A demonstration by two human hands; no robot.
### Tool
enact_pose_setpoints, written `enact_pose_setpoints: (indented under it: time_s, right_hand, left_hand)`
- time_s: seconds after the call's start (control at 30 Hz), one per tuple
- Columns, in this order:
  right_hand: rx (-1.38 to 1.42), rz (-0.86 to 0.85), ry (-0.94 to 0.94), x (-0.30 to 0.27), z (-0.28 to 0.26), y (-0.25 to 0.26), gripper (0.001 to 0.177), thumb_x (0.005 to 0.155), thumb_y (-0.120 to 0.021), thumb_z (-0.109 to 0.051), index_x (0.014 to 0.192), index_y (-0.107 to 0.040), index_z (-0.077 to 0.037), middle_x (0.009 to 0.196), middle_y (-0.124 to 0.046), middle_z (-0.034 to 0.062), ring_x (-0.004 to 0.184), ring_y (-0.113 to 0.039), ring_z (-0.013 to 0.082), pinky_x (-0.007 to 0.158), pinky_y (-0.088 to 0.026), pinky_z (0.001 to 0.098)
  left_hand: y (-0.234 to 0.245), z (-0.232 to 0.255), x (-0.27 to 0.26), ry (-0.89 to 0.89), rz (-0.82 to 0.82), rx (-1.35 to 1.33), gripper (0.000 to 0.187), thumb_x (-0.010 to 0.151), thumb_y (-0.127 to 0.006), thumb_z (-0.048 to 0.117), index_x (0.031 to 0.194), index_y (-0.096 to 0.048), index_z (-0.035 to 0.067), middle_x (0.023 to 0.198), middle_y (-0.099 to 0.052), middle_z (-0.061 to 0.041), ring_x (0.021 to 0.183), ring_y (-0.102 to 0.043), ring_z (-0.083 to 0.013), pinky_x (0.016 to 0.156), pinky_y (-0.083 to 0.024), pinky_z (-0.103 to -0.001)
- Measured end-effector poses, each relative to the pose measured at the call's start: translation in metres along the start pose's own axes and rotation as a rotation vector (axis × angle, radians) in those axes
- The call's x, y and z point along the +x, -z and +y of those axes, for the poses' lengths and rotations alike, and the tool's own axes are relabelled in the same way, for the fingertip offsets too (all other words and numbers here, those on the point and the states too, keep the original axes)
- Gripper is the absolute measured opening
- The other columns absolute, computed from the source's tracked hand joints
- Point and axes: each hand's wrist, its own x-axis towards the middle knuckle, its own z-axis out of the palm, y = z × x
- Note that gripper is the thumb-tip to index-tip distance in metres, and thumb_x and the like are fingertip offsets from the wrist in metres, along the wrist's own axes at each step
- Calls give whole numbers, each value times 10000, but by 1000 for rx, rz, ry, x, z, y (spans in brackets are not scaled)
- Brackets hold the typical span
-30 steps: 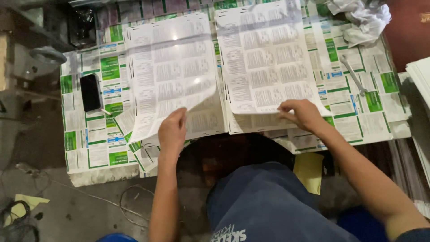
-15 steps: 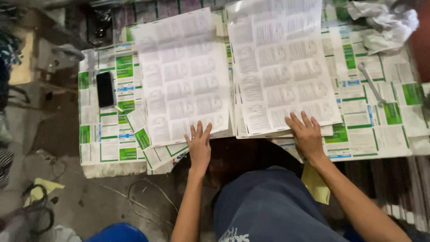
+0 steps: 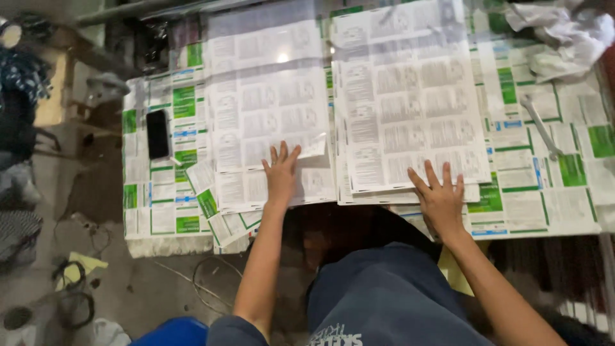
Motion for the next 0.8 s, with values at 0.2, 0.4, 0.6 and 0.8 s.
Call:
enact_pose_setpoints:
  time_s: [0.2, 0.4, 0.6, 0.8]
  right_hand:
    - [49, -15, -19, 2, -2, 6, 545, 965, -650, -286, 1498, -556, -346, 1582, -516, 91, 1435, -448, 475, 1101, -351, 688]
    - [55, -47, -42, 4, -4, 9, 541, 957, -646, -307, 1488, -548, -354, 1576, -498, 84, 1439, -438, 475, 1112, -331, 692]
    - [69, -40, -50, 6, -2, 1, 542, 962, -634, -322, 1491, -528, -374, 1596, -477, 75, 1450, -408, 474, 1122, -321, 706]
    - [47, -55, -30, 33, 11, -21, 552, 987, -625, -339, 1525, -518, -397, 1619, -464, 83, 1464, -399, 475, 1104, -292, 721]
  left_hand:
    - [-5, -13, 49, -5, -15, -33, 442, 1037, -506, 121, 1443, -594, 271, 1635, -376, -174, 1531, -256, -452, 1203, -137, -696]
    - [3, -11, 91, -15, -29, 3, 442, 1053, -500, 140, 1481, -545, 240, 1649, -341, -174, 1528, -235, -460, 1184, -145, -715]
    - [-9, 3, 93, 21, -13, 26, 496, 1007, -553, 151, 1501, -509, 177, 1662, -282, -188, 1534, -214, -442, 1190, -115, -705]
    - [-4, 17, 7, -84, 0, -69, 562, 971, -647, 236, 1504, -506, 126, 1646, -339, -174, 1521, -285, -412, 1215, -195, -642]
